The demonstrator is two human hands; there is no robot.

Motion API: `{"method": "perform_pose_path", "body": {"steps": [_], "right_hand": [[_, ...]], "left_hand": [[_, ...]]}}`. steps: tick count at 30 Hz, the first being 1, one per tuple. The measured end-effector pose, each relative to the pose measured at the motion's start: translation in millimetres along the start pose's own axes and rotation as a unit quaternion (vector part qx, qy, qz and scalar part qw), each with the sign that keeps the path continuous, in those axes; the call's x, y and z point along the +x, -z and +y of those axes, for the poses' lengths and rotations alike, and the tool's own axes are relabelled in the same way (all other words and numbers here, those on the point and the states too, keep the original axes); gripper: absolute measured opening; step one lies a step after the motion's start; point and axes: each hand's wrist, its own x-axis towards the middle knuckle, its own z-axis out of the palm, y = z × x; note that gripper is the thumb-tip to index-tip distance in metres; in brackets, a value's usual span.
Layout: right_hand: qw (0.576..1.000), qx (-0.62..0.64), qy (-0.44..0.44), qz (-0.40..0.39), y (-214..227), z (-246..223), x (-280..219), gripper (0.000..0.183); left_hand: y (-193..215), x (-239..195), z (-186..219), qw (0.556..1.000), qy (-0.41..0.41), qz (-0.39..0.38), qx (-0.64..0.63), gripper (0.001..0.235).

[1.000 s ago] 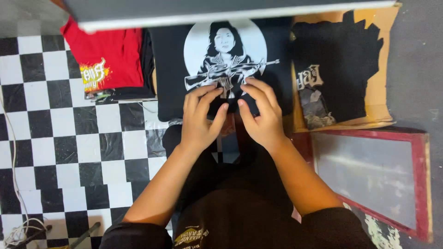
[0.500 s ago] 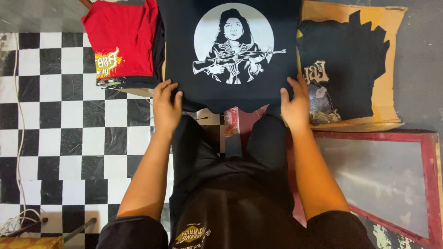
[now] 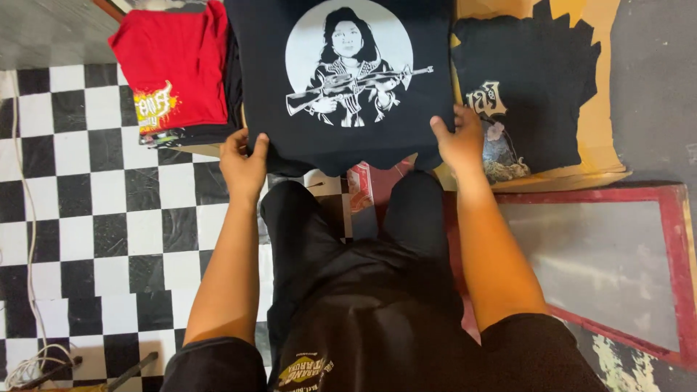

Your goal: Aligning a t-shirt on a heat press and pressing it to set a print

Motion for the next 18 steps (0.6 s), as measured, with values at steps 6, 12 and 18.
{"method": "perform_pose_path", "body": {"steps": [6,12,18], "right_hand": [[0.998,-0.042,-0.033,0.039,-13,16,-1,0.041],[1.0,0.0,-0.029,0.008,-1,10,3,0.035],[0.998,0.027,-0.056,-0.008,-9,36,6,0.047]], "left_hand": [[-9,11,-17,0.999,0.01,0.027,0.017,0.035],[-5,3,-6,0.998,-0.023,0.037,0.052,0.032],[-8,9,-24,0.999,0.011,0.016,0.05,0.035]]}}
